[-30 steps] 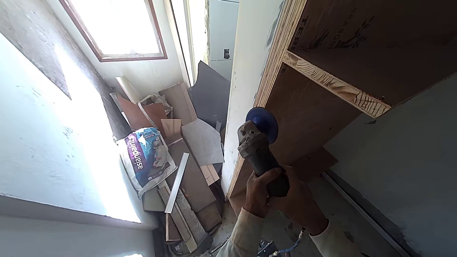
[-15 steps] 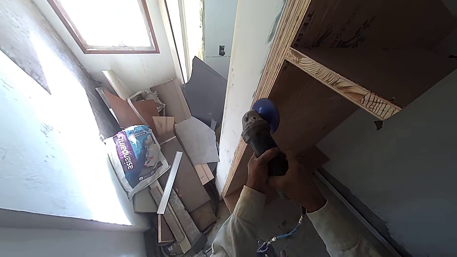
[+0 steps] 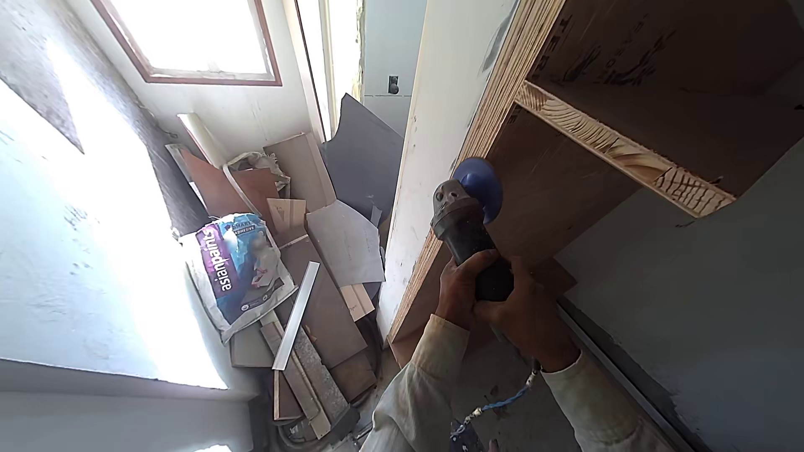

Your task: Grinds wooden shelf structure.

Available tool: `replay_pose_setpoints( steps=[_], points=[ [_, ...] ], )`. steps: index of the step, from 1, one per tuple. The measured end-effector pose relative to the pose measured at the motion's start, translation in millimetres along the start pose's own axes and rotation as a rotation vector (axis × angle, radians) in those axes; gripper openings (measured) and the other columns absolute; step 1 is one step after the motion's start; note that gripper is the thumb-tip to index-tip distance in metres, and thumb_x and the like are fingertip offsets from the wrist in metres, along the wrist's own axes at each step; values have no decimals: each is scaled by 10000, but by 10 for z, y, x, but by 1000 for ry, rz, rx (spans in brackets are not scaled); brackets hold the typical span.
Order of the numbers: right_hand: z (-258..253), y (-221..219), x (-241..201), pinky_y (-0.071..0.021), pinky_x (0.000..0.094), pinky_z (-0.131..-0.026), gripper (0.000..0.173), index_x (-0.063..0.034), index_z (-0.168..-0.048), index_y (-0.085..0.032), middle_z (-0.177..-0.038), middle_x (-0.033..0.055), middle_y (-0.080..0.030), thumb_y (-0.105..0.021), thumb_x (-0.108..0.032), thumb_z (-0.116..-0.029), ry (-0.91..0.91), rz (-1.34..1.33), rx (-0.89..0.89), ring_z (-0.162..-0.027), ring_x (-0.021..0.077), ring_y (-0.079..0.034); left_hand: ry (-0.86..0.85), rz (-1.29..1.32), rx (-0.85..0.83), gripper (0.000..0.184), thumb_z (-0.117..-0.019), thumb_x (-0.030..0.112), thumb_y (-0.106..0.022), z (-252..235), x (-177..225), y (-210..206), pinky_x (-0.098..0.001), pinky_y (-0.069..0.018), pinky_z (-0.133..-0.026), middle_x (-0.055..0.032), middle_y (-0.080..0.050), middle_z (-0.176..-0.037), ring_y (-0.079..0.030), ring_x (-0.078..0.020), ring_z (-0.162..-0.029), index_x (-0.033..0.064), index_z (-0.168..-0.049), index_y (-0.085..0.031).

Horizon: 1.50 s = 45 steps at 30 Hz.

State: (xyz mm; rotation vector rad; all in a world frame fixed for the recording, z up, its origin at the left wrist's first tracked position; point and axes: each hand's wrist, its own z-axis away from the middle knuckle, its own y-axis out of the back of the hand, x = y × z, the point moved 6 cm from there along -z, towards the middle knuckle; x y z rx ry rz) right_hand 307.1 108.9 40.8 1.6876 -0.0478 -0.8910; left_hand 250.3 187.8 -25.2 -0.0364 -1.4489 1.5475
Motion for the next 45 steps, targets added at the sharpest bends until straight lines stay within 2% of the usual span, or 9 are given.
replay_pose_setpoints(
  steps=[3,6,9,16,21,31,34,37,45],
  points=[
    [-15,-22,34,-539,543,-683,799,-63,-1367,-517,-915,149,-696,-916,-226,-694,-2,8,5,-840,330,-693,3,15,-18,376,-865,166,-739,-10,-27,4,-384,-607,-697,-167,-713,-933,-718,-230,-788,35,-1194,-612],
    [-63,-168,130,-547,571,-747,835,-96,-1415,-487,-958,156,-703,-898,-288,-714,-96,39,-113,-896,344,-699,31,-22,0,392,-836,283,-764,-42,-153,183,-350,-596,-636,-119,-715,-908,-712,-192,-749,93,-1157,-646],
    [-45,-288,120,-546,551,-777,822,-109,-1429,-472,-964,152,-706,-880,-301,-742,-143,55,-183,-916,334,-702,43,-19,28,348,-844,277,-756,-35,-182,311,-341,-591,-606,-115,-710,-878,-707,-186,-717,91,-1119,-652],
    [14,-255,36,-547,553,-745,815,-89,-1407,-482,-943,158,-701,-890,-321,-741,-110,93,-120,-894,346,-700,44,44,27,335,-875,157,-706,-51,-98,265,-386,-601,-676,-175,-706,-910,-713,-235,-769,17,-1165,-612],
    [42,-238,11,-544,558,-753,815,-81,-1428,-478,-975,170,-701,-886,-278,-751,-125,55,-108,-912,352,-696,51,-39,25,374,-856,236,-738,4,-79,270,-356,-597,-640,-134,-710,-912,-710,-200,-744,77,-1176,-629],
    [168,-59,-20,-533,548,-688,805,-88,-1394,-499,-899,142,-692,-894,-259,-714,-71,29,-6,-839,334,-690,42,-48,-29,384,-827,241,-765,135,-27,106,-348,-599,-622,-117,-713,-890,-709,-187,-718,89,-1156,-639],
    [218,-95,45,-532,536,-687,808,-80,-1377,-514,-888,131,-690,-876,-308,-691,-60,42,21,-833,316,-689,62,-75,-39,410,-818,252,-776,177,-71,131,-346,-590,-621,-116,-706,-884,-702,-190,-717,95,-1167,-628],
    [218,-164,94,-542,528,-730,808,-81,-1388,-513,-915,126,-700,-865,-330,-704,-108,39,-27,-863,301,-696,65,-59,-22,404,-831,238,-770,159,-140,208,-351,-588,-628,-133,-706,-892,-702,-203,-725,75,-1170,-621],
    [191,-71,-17,-530,523,-651,790,-92,-1358,-509,-857,121,-677,-894,-262,-689,-70,15,48,-794,301,-682,49,-34,-61,387,-842,168,-758,100,21,78,-392,-607,-688,-169,-711,-901,-716,-235,-768,15,-1167,-614]
  ],
)
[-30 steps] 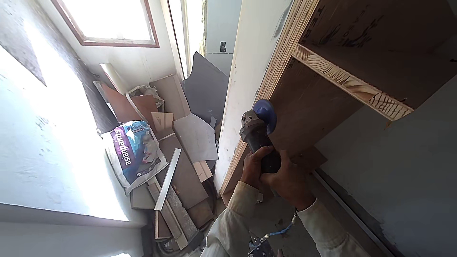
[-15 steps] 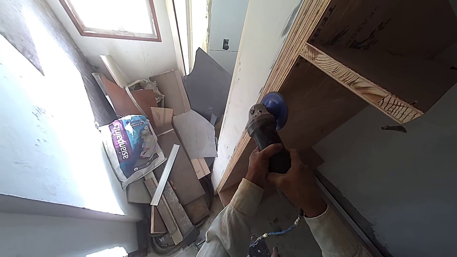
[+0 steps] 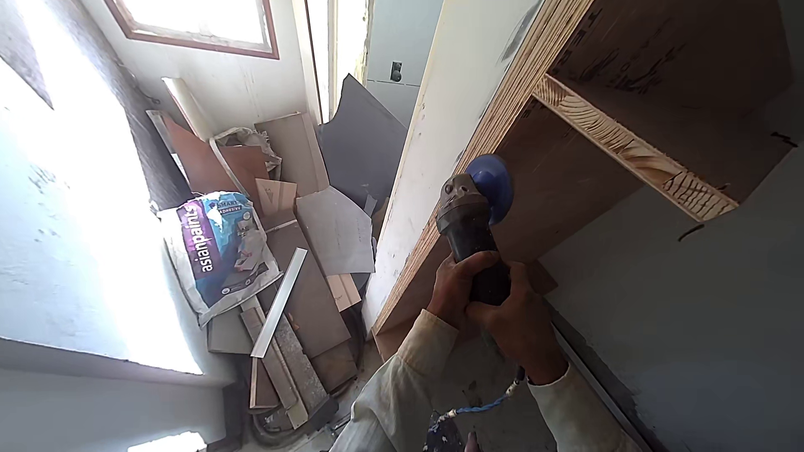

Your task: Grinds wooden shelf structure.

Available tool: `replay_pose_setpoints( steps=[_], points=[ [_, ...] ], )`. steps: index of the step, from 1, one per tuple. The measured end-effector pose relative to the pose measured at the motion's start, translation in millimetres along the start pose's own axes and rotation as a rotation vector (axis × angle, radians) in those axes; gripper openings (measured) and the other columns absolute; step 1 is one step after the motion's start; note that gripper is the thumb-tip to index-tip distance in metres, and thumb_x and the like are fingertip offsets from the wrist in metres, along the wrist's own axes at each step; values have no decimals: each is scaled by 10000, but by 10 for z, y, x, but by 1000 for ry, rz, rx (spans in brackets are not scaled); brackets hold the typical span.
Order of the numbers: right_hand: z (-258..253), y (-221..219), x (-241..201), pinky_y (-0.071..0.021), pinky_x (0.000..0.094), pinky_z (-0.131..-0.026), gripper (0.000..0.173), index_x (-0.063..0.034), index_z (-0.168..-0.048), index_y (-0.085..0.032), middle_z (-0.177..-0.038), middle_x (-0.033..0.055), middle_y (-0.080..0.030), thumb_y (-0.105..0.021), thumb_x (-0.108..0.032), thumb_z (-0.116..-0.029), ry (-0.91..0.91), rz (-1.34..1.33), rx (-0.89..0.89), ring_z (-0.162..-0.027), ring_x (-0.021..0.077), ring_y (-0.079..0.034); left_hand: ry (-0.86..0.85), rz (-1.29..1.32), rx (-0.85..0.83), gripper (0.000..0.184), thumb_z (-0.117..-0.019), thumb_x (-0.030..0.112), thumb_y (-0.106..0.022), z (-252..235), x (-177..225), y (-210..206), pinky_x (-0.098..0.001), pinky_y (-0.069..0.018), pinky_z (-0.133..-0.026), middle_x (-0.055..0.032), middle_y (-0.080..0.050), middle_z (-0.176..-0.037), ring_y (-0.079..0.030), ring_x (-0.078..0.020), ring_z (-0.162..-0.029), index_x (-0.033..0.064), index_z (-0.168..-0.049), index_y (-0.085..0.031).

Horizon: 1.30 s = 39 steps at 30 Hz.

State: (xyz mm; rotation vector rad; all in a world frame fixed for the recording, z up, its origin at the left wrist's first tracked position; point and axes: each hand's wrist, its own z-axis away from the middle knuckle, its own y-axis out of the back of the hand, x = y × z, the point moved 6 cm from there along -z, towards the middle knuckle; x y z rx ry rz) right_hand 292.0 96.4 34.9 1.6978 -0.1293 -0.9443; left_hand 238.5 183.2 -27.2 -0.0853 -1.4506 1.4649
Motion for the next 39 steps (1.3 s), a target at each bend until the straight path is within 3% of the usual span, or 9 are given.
replay_pose_setpoints(
  steps=[5,11,15,20,25,28,32,35,39],
  points=[
    [-55,-79,1,-542,501,-761,771,-99,-1383,-514,-940,116,-699,-863,-310,-728,-77,24,-122,-892,276,-693,21,-8,56,390,-843,233,-771,-46,-108,140,-371,-584,-640,-158,-706,-892,-701,-229,-738,52,-1158,-630],
    [-112,213,-257,-533,526,-677,725,-46,-1346,-527,-891,148,-681,-881,-212,-736,28,-52,4,-819,313,-677,-34,-28,4,369,-864,157,-724,-22,276,-210,-383,-596,-678,-159,-705,-911,-706,-226,-767,22,-1187,-605],
    [-149,331,-292,-513,516,-637,741,-98,-1357,-515,-872,123,-672,-870,-234,-722,39,-56,38,-793,301,-670,-61,-62,-12,341,-866,153,-733,13,425,-381,-365,-598,-675,-145,-708,-896,-708,-212,-762,34,-1165,-621],
    [-197,-57,-4,-557,518,-732,774,-89,-1355,-517,-934,123,-695,-882,-273,-698,-26,-21,-94,-868,285,-697,-12,-39,48,434,-823,255,-770,-164,-20,72,-405,-594,-686,-166,-712,-921,-710,-245,-782,36,-1172,-632],
    [-166,-468,161,-527,511,-896,823,-110,-1459,-458,-1099,145,-707,-837,-362,-773,-159,133,-308,-1049,302,-687,34,56,178,258,-905,156,-709,-219,-381,521,-383,-589,-648,-182,-696,-848,-702,-249,-731,-8,-1088,-630],
    [-134,-538,160,-533,505,-879,782,-108,-1446,-469,-1066,141,-711,-826,-349,-793,-170,134,-325,-1025,295,-693,57,66,191,239,-911,167,-705,-184,-410,588,-366,-581,-630,-164,-697,-846,-697,-232,-715,12,-1081,-638],
    [-141,-359,65,-539,544,-778,753,-72,-1380,-511,-955,167,-698,-879,-283,-758,-88,65,-173,-912,332,-695,37,16,104,354,-848,229,-741,-159,-219,388,-360,-588,-634,-130,-707,-886,-702,-205,-726,65,-1144,-634],
    [-138,-234,38,-536,560,-715,782,-75,-1382,-490,-934,171,-684,-899,-237,-735,-32,19,-88,-868,348,-684,9,63,54,375,-843,157,-740,-179,-111,218,-397,-599,-684,-169,-706,-906,-708,-238,-767,20,-1168,-614],
    [-141,-532,266,-540,562,-701,797,-102,-1377,-495,-900,151,-692,-903,-278,-716,-57,40,-137,-844,341,-691,39,56,104,391,-840,187,-749,-235,-362,500,-397,-598,-696,-170,-709,-919,-709,-237,-780,25,-1172,-620]
  ],
)
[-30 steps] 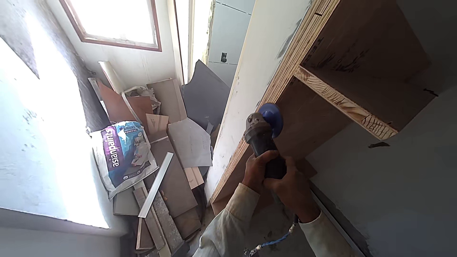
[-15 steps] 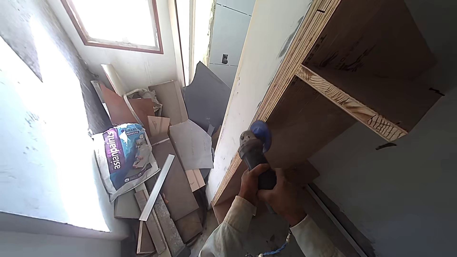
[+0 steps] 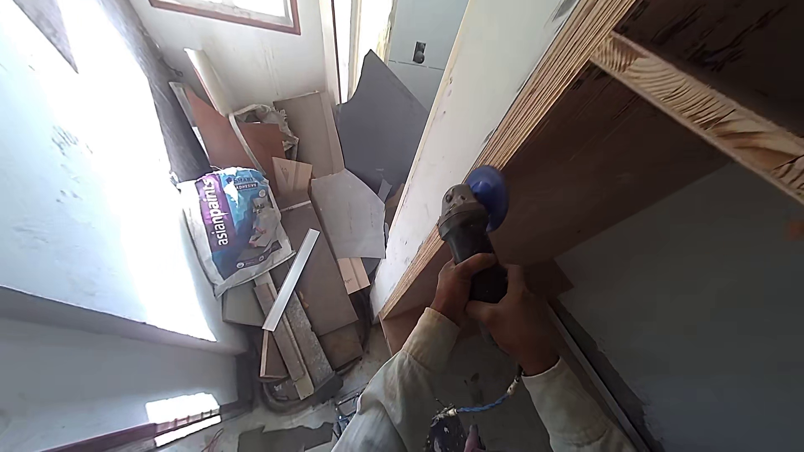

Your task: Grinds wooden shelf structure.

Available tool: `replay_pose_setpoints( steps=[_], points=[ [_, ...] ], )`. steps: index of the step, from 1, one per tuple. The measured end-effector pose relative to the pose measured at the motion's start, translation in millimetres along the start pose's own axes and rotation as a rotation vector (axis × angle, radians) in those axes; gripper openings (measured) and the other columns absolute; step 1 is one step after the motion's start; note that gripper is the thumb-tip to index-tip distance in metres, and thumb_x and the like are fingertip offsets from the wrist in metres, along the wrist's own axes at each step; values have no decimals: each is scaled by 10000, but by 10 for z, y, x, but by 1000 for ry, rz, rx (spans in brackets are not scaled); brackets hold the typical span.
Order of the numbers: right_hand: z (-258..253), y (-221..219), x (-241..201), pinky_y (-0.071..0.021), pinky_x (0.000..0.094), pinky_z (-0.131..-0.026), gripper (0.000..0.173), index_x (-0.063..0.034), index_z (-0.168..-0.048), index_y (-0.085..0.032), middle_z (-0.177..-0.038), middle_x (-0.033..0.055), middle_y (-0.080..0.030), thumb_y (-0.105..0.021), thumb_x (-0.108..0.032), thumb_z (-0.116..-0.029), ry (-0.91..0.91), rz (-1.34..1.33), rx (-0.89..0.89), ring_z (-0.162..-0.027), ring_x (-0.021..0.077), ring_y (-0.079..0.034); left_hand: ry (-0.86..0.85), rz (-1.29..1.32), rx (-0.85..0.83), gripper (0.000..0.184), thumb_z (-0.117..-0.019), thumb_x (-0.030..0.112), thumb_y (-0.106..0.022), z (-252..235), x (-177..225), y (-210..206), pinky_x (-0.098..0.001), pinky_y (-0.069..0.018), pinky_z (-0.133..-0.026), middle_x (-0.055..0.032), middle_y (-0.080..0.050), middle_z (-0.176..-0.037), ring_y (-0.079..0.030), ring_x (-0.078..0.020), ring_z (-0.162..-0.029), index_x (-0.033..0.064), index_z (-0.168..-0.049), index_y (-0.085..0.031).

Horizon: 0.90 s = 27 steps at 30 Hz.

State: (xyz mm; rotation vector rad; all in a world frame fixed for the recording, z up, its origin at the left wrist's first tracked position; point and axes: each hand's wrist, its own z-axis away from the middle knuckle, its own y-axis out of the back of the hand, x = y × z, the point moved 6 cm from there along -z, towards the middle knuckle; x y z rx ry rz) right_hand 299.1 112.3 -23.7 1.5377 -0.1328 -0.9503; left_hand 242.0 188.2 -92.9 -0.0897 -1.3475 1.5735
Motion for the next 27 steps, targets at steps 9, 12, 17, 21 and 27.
replay_pose_setpoints(
  steps=[9,12,17,21,27],
  points=[
    [-142,-1102,467,-527,517,-892,804,-126,-1457,-463,-1091,150,-716,-837,-386,-794,-195,191,-304,-1039,319,-693,93,-40,190,313,-856,268,-732,-372,-776,1143,-352,-576,-649,-109,-709,-890,-694,-190,-740,73,-1090,-662],
    [-149,-1043,428,-528,540,-877,800,-99,-1444,-475,-1054,170,-722,-857,-364,-793,-157,183,-270,-1012,344,-699,73,-9,181,267,-895,214,-694,-363,-713,1065,-351,-584,-660,-119,-708,-895,-698,-192,-748,53,-1103,-648],
    [-125,-665,213,-530,580,-756,791,-77,-1414,-484,-920,185,-715,-889,-313,-777,-63,111,-110,-892,388,-702,19,18,112,306,-863,171,-720,-319,-382,682,-363,-595,-677,-147,-709,-886,-706,-210,-753,24,-1116,-632],
    [-128,-592,247,-524,580,-720,813,-92,-1416,-482,-902,176,-706,-903,-286,-748,-49,70,-72,-861,378,-696,13,11,94,327,-862,170,-726,-281,-331,570,-375,-600,-684,-158,-714,-893,-713,-220,-760,20,-1135,-628],
    [-193,-982,448,-528,535,-839,797,-121,-1429,-491,-1002,138,-727,-861,-369,-768,-156,141,-247,-970,323,-702,56,-66,187,344,-849,265,-746,-340,-623,971,-352,-575,-647,-118,-712,-892,-696,-193,-743,66,-1113,-654]
  ],
)
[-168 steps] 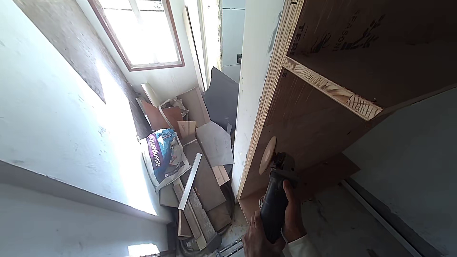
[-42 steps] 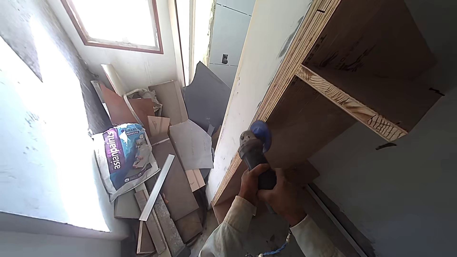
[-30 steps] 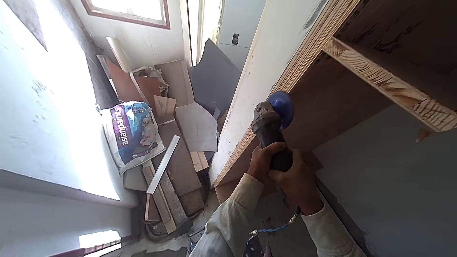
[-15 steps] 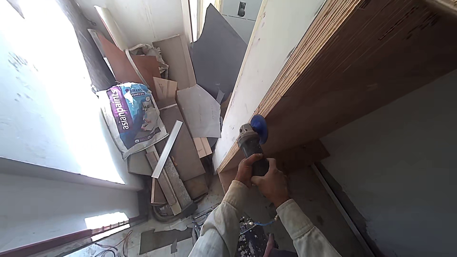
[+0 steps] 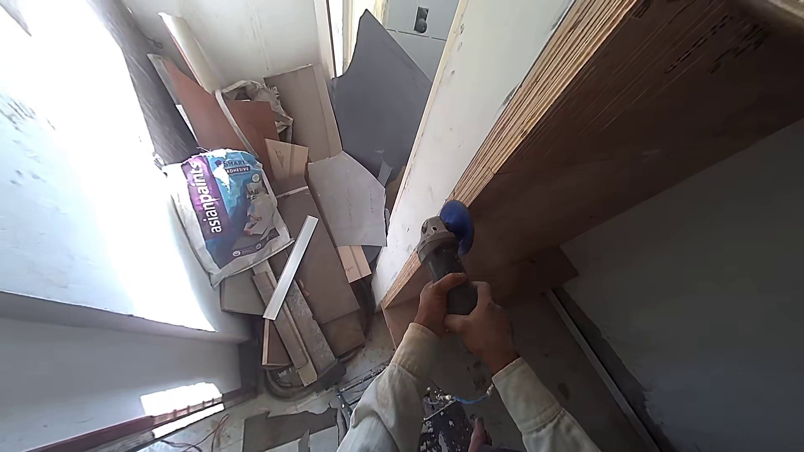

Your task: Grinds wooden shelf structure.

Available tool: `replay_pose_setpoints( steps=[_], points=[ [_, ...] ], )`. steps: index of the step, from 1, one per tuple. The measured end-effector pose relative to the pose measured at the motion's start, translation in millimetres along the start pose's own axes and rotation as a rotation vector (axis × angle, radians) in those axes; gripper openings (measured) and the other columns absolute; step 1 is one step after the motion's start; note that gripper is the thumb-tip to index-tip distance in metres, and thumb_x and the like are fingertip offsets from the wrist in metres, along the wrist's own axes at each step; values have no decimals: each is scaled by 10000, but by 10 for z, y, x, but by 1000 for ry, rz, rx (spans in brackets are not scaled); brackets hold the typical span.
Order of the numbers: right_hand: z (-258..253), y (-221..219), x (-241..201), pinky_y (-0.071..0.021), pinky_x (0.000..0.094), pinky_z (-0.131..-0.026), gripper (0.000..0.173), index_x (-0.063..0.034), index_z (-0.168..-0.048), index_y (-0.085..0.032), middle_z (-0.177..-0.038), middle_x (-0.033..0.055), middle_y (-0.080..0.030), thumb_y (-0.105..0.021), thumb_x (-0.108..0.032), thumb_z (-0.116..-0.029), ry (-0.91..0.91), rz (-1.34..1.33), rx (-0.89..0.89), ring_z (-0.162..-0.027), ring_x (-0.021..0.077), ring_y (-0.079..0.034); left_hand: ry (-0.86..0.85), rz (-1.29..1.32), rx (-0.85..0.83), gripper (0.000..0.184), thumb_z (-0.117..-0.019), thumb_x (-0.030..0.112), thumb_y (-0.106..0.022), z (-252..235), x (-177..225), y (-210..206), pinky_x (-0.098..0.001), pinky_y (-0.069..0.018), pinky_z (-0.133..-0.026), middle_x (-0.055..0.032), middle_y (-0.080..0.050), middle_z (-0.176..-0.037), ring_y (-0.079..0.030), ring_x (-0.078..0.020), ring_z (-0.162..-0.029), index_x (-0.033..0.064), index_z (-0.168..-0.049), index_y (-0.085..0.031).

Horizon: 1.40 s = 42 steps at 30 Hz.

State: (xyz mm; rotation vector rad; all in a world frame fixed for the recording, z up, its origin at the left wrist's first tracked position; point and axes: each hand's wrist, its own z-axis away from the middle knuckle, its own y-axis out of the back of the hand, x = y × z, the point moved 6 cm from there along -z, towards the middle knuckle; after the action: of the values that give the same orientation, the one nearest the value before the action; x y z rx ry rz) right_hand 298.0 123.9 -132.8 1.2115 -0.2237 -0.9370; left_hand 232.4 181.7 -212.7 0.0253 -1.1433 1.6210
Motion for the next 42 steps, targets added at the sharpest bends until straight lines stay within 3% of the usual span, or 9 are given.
replay_pose_setpoints(
  steps=[5,9,14,18,26,32,36,39,42],
  points=[
    [139,212,-113,-528,560,-806,794,-99,-1433,-486,-971,168,-723,-879,-330,-782,31,-17,59,-944,361,-701,3,52,-29,296,-876,189,-723,115,183,-174,-354,-586,-661,-138,-709,-890,-701,-203,-746,39,-1117,-640],
    [255,454,-163,-523,584,-700,791,-86,-1398,-501,-893,175,-706,-899,-287,-745,104,-84,197,-845,381,-694,-19,59,-87,317,-865,153,-721,227,387,-418,-377,-594,-682,-160,-710,-895,-707,-224,-760,16,-1136,-628],
    [129,223,-47,-535,559,-763,795,-116,-1410,-504,-944,147,-718,-887,-319,-744,48,-82,94,-895,336,-703,3,-14,-36,367,-844,267,-751,170,194,-210,-342,-575,-622,-114,-706,-880,-694,-186,-722,75,-1136,-640],
    [123,64,-25,-526,542,-815,802,-116,-1436,-483,-978,151,-720,-866,-349,-772,-12,-36,10,-946,331,-699,32,-18,2,339,-867,245,-741,151,97,-57,-347,-568,-631,-118,-703,-889,-688,-194,-730,65,-1136,-640],
    [288,423,-165,-521,579,-690,796,-93,-1401,-492,-892,175,-701,-899,-294,-746,93,-108,206,-838,374,-692,-32,34,-107,330,-845,165,-731,245,416,-403,-371,-596,-681,-154,-715,-888,-711,-219,-758,18,-1124,-633],
    [68,-32,-67,-535,538,-851,804,-92,-1416,-482,-1026,160,-710,-871,-338,-757,26,-95,-16,-986,331,-693,16,-55,6,362,-860,265,-747,38,93,51,-377,-571,-676,-138,-705,-908,-690,-217,-766,42,-1127,-648],
    [171,-180,119,-532,516,-891,842,-90,-1437,-469,-1104,148,-707,-853,-359,-738,23,-157,-74,-1040,306,-689,8,-59,10,350,-899,217,-732,157,-89,176,-396,-580,-741,-174,-706,-932,-700,-247,-821,-1,-1155,-635],
    [321,-172,357,-553,548,-873,917,-88,-1458,-472,-1121,159,-714,-867,-371,-681,64,-252,-99,-1029,323,-702,49,-152,-43,459,-1006,339,-615,409,-192,247,-429,-577,-876,-182,-711,-1085,-701,-258,-976,-12,-1300,-591],
    [526,-86,629,-553,590,-857,947,-68,-1451,-489,-1118,201,-706,-907,-309,-636,56,-338,-160,-1010,369,-700,-33,-306,217,529,-1088,408,-456,722,-13,597,-413,-582,-776,-207,-714,-1042,-713,-263,-861,-62,-1308,-561]
  ],
)
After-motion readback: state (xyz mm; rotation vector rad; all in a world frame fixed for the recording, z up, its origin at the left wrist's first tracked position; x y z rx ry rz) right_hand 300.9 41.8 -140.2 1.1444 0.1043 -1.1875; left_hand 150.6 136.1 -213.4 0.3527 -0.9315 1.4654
